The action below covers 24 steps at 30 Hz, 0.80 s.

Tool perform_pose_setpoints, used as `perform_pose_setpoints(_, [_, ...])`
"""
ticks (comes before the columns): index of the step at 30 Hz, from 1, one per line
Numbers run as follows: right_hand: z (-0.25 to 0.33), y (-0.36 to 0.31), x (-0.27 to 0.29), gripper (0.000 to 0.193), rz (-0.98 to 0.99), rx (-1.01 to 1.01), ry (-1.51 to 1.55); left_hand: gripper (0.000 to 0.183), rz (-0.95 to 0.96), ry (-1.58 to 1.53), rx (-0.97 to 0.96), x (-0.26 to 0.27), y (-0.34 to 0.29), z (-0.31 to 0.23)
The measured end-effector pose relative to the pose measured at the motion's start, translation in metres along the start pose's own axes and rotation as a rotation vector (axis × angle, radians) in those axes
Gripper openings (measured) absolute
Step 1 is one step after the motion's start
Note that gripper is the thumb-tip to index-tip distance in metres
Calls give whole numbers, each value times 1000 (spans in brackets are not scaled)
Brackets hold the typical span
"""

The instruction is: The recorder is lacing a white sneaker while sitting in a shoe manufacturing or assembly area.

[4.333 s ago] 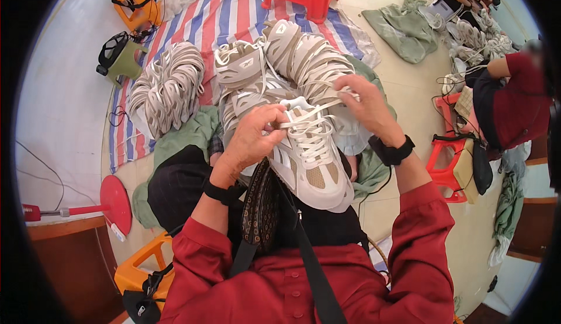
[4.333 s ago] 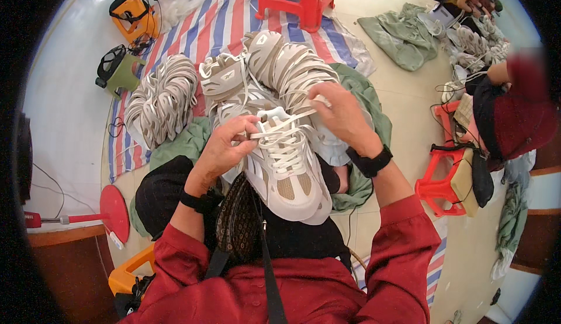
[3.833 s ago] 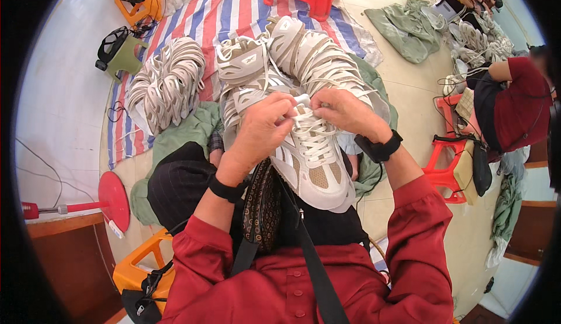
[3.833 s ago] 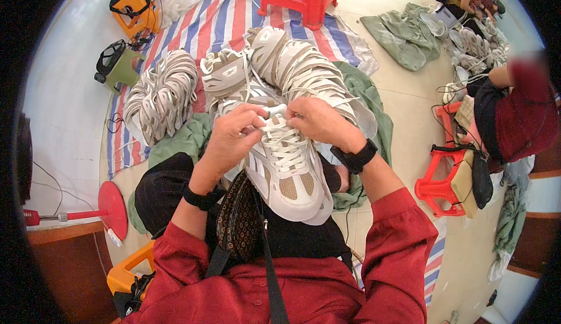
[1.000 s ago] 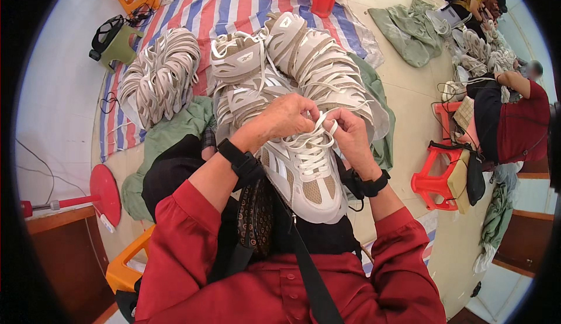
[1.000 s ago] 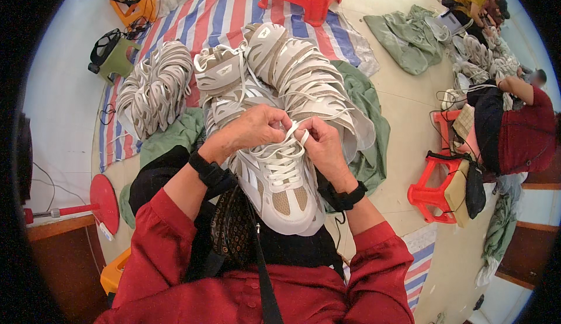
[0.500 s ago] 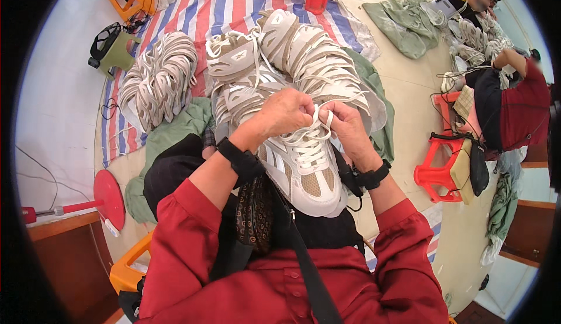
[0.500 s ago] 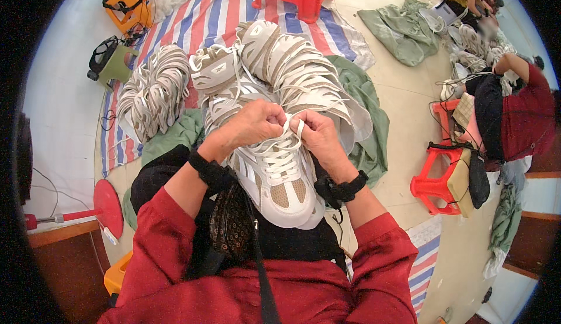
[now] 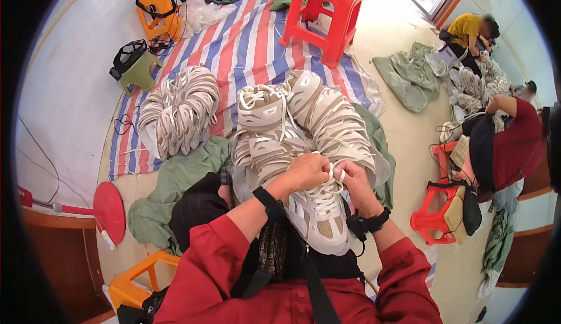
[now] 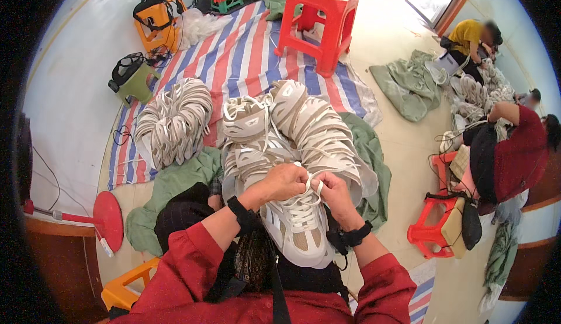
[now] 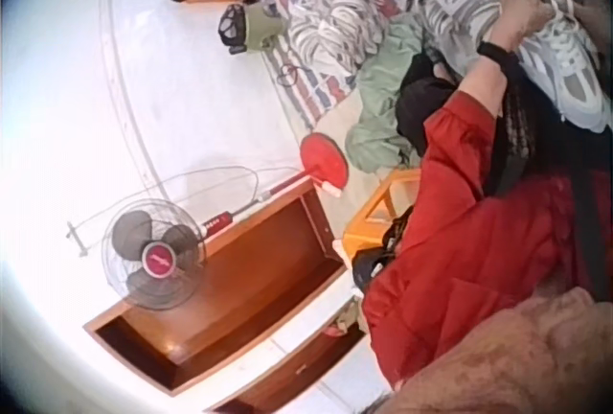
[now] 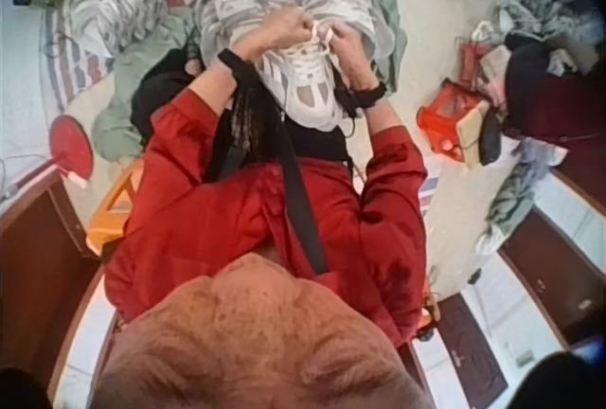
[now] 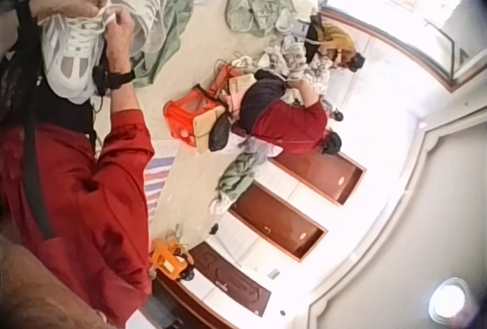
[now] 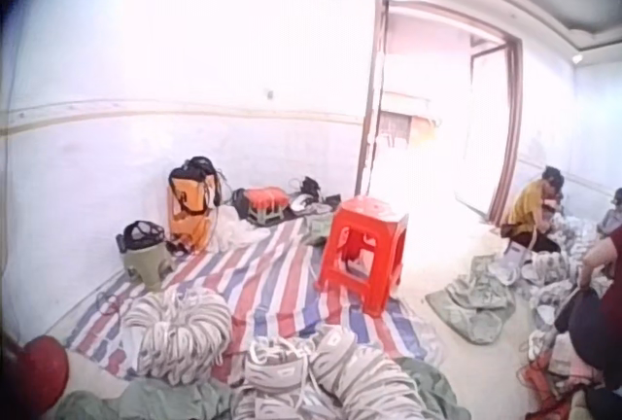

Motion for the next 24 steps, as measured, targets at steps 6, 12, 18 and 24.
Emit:
perform_pose_setpoints(6, [-20,10,11,30,12,-87,271,19,63,-182,34,4,-4,3])
perform_pose_setpoints(12, [-5,15,15,26,-7,-48,243,14,19,-445,-37,32,-18,9])
perform_pose_setpoints(18, [34,13,9,25,-146,310,-76,17,-174,-237,-87,76,-66,1])
perform_pose_setpoints(24, [34,7,29,26,-286,356,-42,9,-202,-454,105,88,-105,15])
Point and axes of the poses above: each hand's wrist, its own y-axis towards the middle knuckle, its own x-axis out of the back of the hand, z = x × y, the point moved 6 cm from there along y, towards the middle knuckle, and after that the axes turned 7 degrees about -z, right-handed, at the moved point
